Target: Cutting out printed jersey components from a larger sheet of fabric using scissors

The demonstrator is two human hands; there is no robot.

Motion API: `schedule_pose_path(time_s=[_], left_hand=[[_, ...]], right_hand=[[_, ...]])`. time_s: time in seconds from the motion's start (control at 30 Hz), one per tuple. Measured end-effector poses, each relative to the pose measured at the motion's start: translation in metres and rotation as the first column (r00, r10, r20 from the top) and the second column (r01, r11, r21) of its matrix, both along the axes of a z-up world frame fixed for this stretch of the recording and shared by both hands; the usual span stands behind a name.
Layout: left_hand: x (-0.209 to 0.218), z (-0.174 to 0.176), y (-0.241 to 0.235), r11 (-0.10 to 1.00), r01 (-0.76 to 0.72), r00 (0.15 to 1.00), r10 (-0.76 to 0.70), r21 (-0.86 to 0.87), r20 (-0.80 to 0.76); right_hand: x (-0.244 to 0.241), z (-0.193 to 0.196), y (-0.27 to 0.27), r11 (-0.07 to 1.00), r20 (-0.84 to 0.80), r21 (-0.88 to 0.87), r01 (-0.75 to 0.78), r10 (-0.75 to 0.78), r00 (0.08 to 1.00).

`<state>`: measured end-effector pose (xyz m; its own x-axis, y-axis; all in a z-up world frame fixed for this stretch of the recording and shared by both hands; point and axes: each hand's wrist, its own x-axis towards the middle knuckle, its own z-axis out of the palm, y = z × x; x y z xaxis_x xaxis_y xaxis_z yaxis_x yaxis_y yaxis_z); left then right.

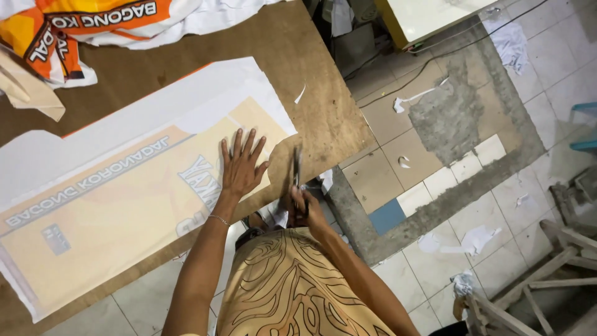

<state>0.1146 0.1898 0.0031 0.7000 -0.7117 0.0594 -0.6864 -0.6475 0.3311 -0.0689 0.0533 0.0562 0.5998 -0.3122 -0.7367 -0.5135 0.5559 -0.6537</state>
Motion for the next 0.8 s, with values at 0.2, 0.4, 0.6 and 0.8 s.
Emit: schedule_pose_path(time_s=[0.2, 0.4, 0.6, 0.8], left_hand=[[0.012, -0.016, -0.013, 0.992, -0.120, 0.993, 0.120, 0.031, 0.016], [0.009, -0.018, -0.015, 0.986, -0.163, 0.986, 0.162, 0.044, 0.027], [0.011, -0.016, -0.018, 0.984, -0.171, 0.985, 0.172, 0.046, -0.012], [0.012, -0.011, -0.018, 0.983, -0.173, 0.984, 0.176, 0.058, -0.040]], right_hand=[[0.016, 0.038, -0.077, 0.256, -0.603, -0.483, -0.837, 0.596, 0.530], [0.056, 0.025, -0.131, 0.059, -0.679, -0.535, -0.842, 0.564, 0.471], [0.069, 0.056, -0.130, 0.240, -0.565, -0.522, -0.818, 0.621, 0.543], [0.082, 0.057, -0.129, 0.221, -0.539, -0.563, -0.797, 0.633, 0.556]])
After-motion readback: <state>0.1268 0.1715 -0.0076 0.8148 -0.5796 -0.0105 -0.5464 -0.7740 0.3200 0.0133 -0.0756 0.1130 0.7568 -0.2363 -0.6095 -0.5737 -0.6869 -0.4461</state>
